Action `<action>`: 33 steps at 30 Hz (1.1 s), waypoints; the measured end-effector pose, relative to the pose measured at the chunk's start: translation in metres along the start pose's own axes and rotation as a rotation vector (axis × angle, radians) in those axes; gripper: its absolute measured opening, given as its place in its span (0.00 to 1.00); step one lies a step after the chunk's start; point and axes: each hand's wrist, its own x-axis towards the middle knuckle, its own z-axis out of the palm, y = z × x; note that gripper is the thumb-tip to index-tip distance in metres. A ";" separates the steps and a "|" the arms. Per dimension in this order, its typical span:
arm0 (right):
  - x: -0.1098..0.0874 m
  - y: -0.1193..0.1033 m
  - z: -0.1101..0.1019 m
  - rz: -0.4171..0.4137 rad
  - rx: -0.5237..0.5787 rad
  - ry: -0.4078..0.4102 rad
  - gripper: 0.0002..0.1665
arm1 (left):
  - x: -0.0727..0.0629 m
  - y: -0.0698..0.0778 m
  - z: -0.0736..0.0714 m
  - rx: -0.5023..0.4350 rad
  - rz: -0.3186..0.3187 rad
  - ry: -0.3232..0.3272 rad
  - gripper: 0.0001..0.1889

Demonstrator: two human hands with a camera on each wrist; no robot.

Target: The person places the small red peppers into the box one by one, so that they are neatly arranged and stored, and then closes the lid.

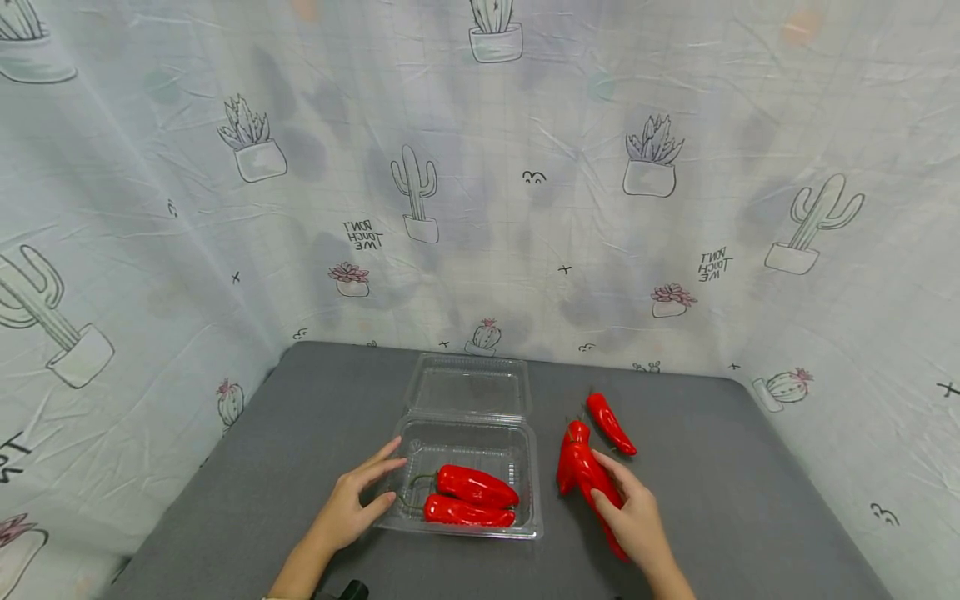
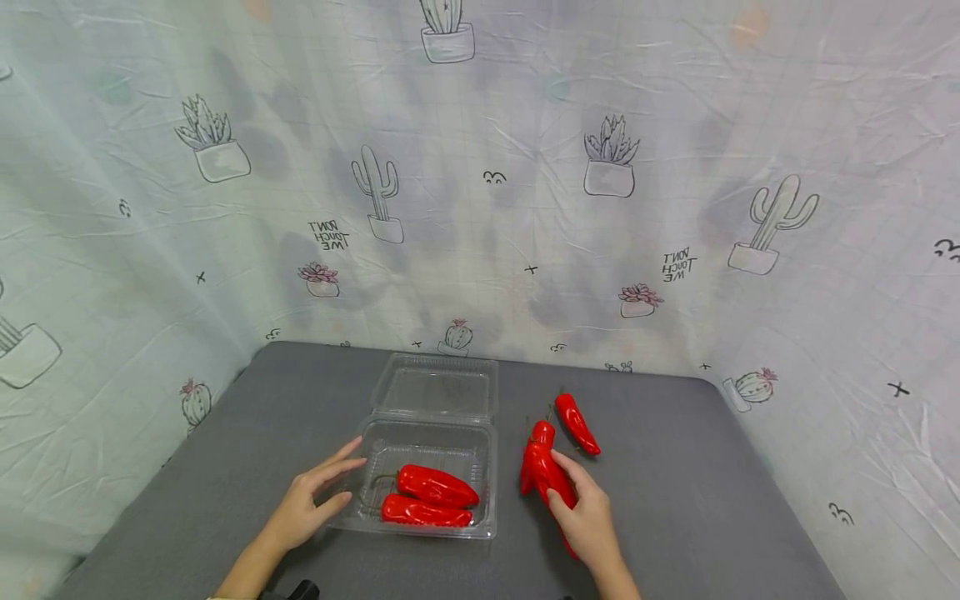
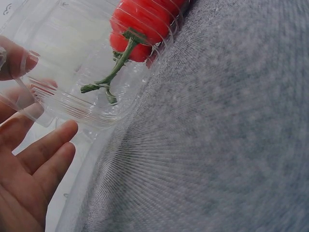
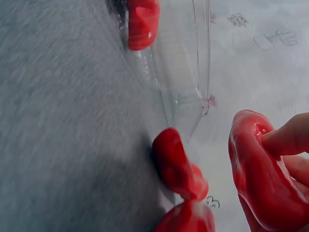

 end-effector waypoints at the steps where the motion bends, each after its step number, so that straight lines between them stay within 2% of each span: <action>1: 0.001 -0.001 0.001 -0.005 0.004 -0.002 0.30 | 0.000 0.000 0.000 0.002 0.001 0.000 0.23; 8: 0.009 -0.014 0.011 0.043 0.017 -0.058 0.30 | -0.001 -0.001 0.001 0.000 -0.004 -0.001 0.22; 11: 0.014 -0.020 0.016 0.039 0.013 -0.068 0.31 | -0.001 0.000 0.001 -0.007 -0.003 -0.002 0.22; 23: 0.028 -0.040 0.036 -0.083 0.051 -0.126 0.31 | 0.000 -0.001 0.001 -0.026 -0.002 0.001 0.22; 33: 0.038 -0.056 0.055 -0.136 0.110 -0.245 0.32 | -0.001 -0.003 0.002 -0.008 0.011 0.009 0.22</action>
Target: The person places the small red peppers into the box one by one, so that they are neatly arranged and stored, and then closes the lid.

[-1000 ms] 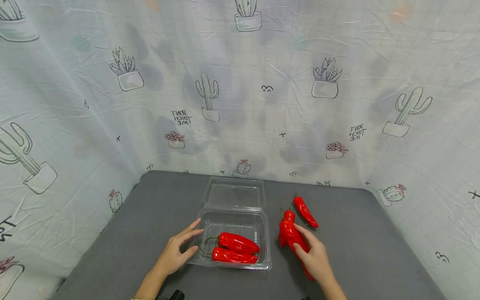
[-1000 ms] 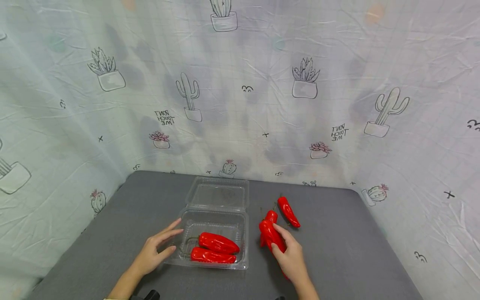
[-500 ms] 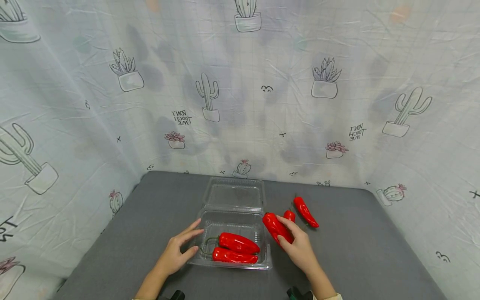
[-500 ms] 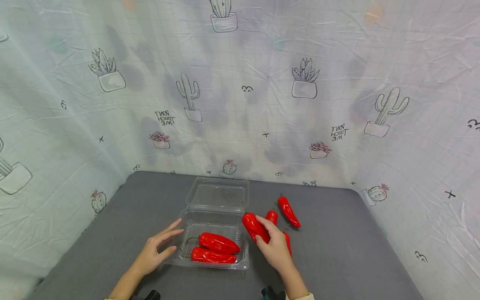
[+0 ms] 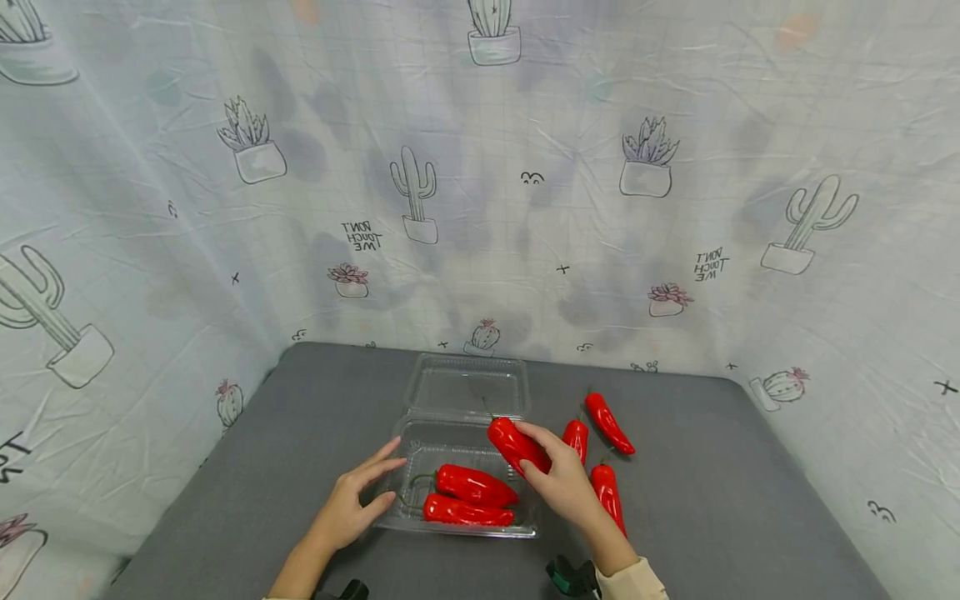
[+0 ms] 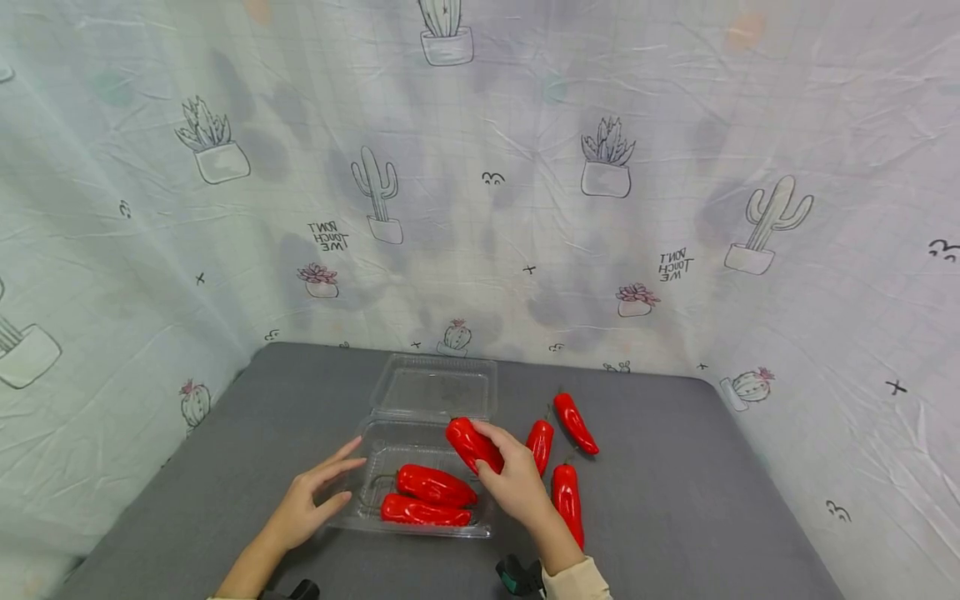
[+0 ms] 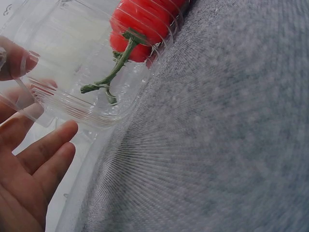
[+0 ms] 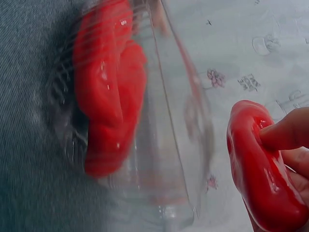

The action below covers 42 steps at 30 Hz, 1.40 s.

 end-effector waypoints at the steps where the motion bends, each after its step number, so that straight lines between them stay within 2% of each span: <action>1: 0.001 0.000 0.002 -0.008 -0.002 -0.010 0.32 | 0.000 0.000 0.000 -0.001 0.001 -0.001 0.22; 7: 0.011 -0.005 0.011 -0.040 -0.005 -0.056 0.32 | 0.001 0.000 0.000 -0.007 0.013 0.006 0.22; 16: 0.023 -0.005 0.021 -0.105 -0.007 -0.123 0.31 | 0.003 0.000 -0.001 0.004 -0.006 0.010 0.23; 28: 0.030 0.001 0.029 -0.101 -0.025 -0.228 0.31 | 0.002 -0.001 0.000 0.027 0.010 0.005 0.23; 42: 0.035 0.010 0.037 -0.113 -0.106 -0.309 0.31 | 0.000 -0.001 0.000 0.014 -0.015 0.004 0.22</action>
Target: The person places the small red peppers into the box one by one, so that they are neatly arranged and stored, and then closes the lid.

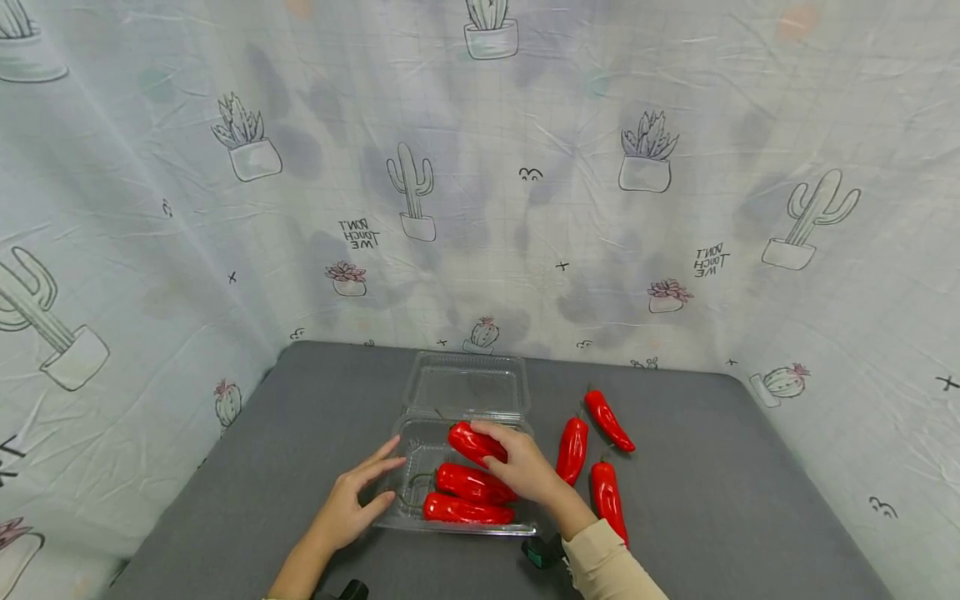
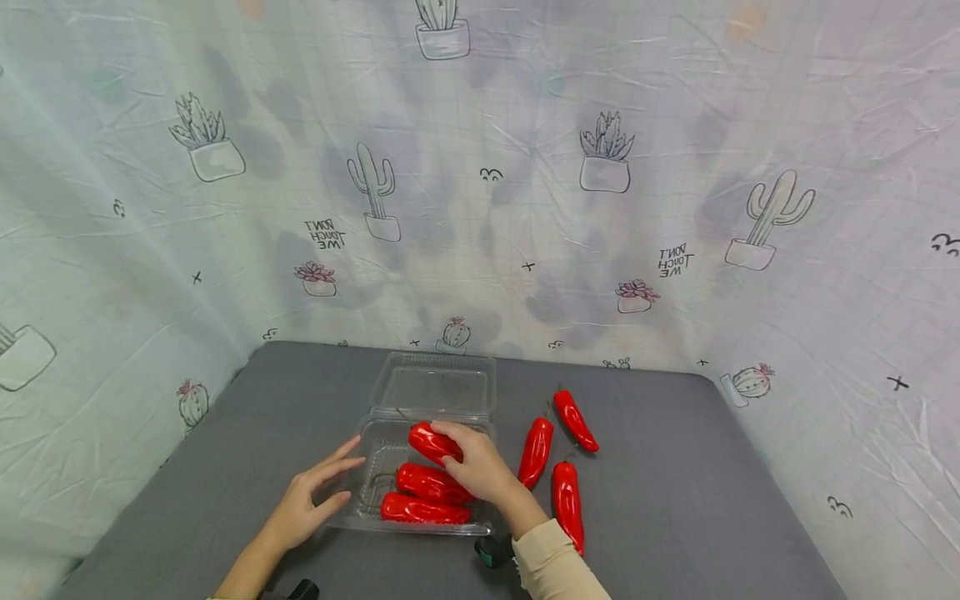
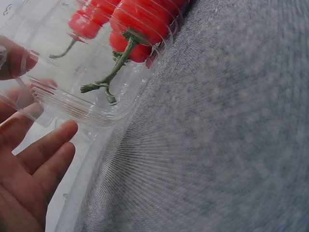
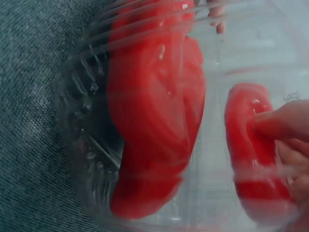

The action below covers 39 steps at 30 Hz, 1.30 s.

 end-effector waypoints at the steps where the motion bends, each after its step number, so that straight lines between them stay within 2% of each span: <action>1: 0.000 0.000 0.000 0.000 -0.009 -0.006 0.31 | 0.000 0.000 0.000 0.004 0.003 0.001 0.22; 6: 0.001 0.000 0.002 0.013 -0.025 -0.030 0.30 | 0.000 0.001 0.001 0.003 0.014 0.001 0.22; 13: 0.004 0.000 0.002 0.025 -0.053 -0.057 0.29 | 0.002 0.005 -0.001 -0.011 -0.007 -0.002 0.22; 20: 0.007 -0.003 0.003 0.034 -0.112 -0.088 0.28 | 0.002 0.003 -0.001 -0.005 0.000 -0.004 0.22; 39: 0.012 -0.003 0.005 -0.011 -0.255 -0.101 0.30 | 0.002 0.004 -0.001 -0.047 -0.003 -0.003 0.23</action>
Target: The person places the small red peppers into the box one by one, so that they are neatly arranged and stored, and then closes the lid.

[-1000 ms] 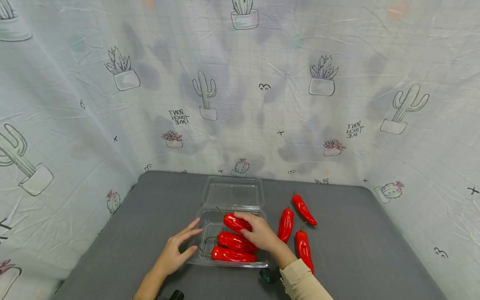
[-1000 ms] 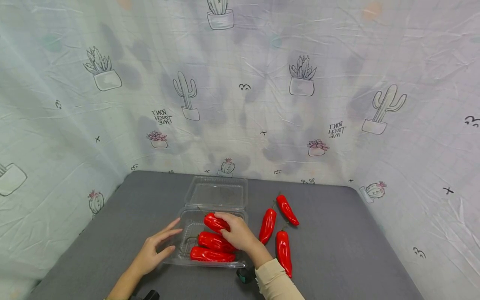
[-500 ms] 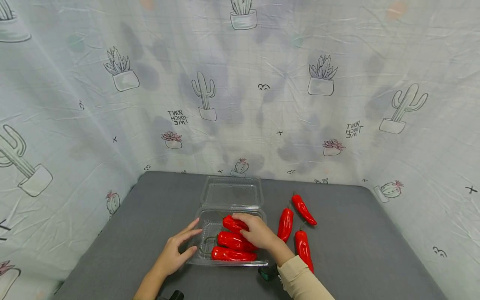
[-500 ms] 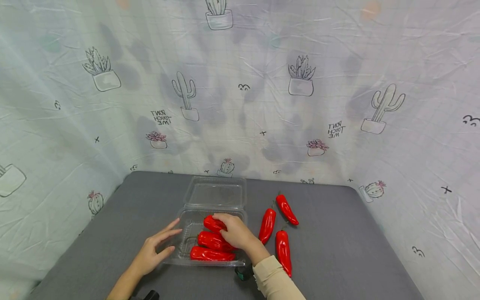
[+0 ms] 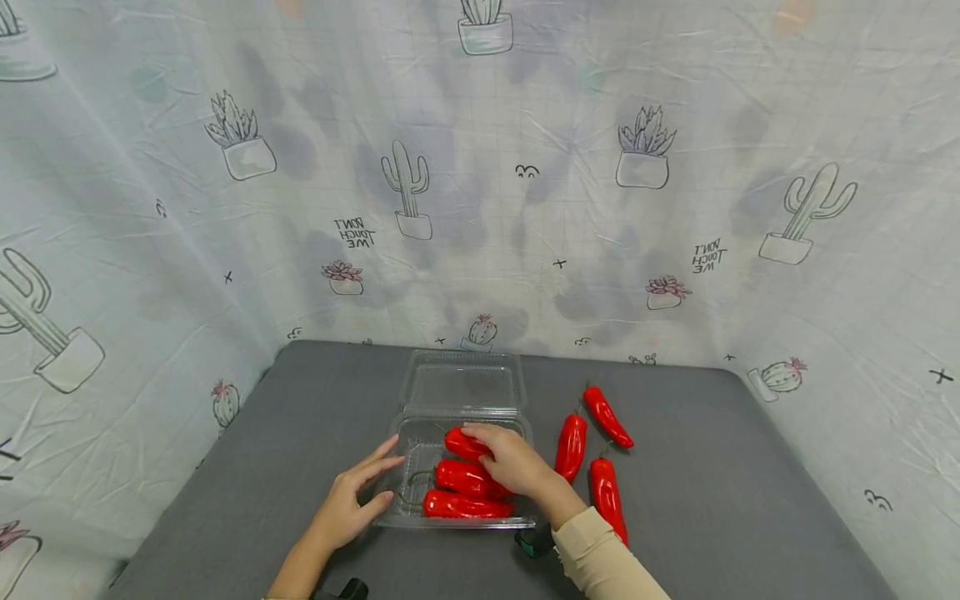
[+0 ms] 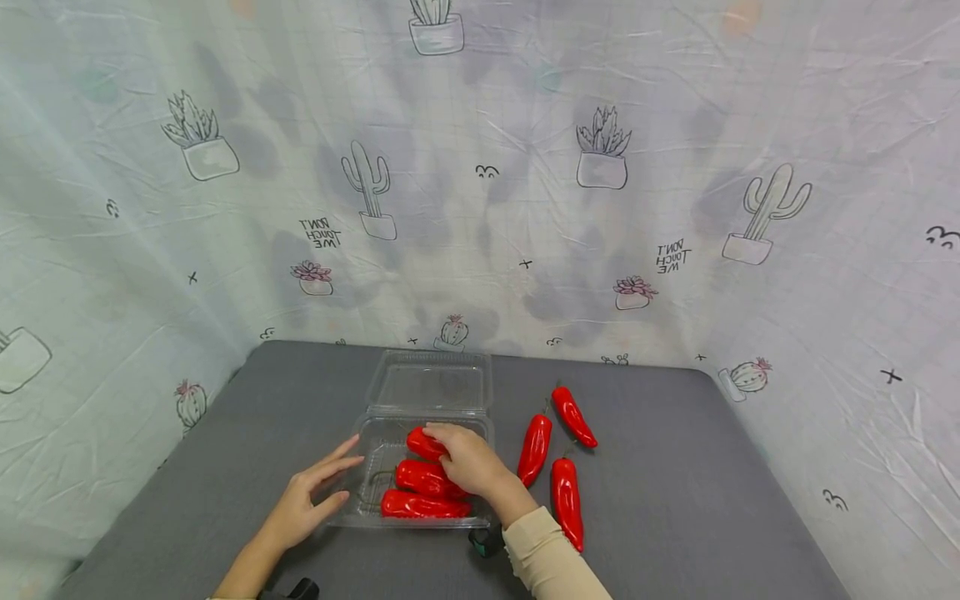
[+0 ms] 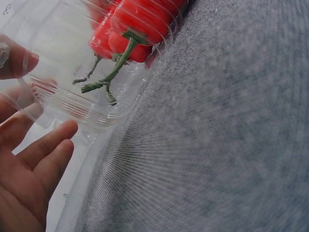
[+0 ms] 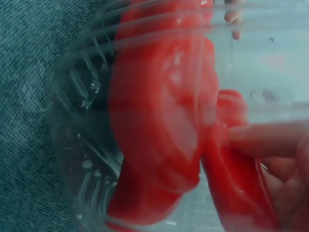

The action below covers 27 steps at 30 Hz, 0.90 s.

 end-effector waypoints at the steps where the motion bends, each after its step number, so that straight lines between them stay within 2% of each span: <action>1: 0.000 0.000 0.000 0.001 -0.006 -0.002 0.30 | 0.000 0.000 0.000 -0.002 -0.004 0.000 0.23; 8: 0.000 -0.001 0.000 0.001 -0.041 -0.031 0.31 | 0.000 0.001 0.000 -0.040 -0.014 -0.010 0.24; 16: 0.003 0.000 0.000 -0.002 -0.062 -0.062 0.30 | -0.001 -0.003 0.000 -0.054 0.009 -0.029 0.24; 21: 0.003 0.002 0.002 0.016 -0.054 -0.076 0.30 | 0.000 -0.001 -0.001 -0.057 -0.005 -0.030 0.24; 27: 0.002 0.004 0.006 0.012 -0.097 -0.077 0.30 | 0.000 0.001 0.000 -0.065 -0.021 -0.020 0.24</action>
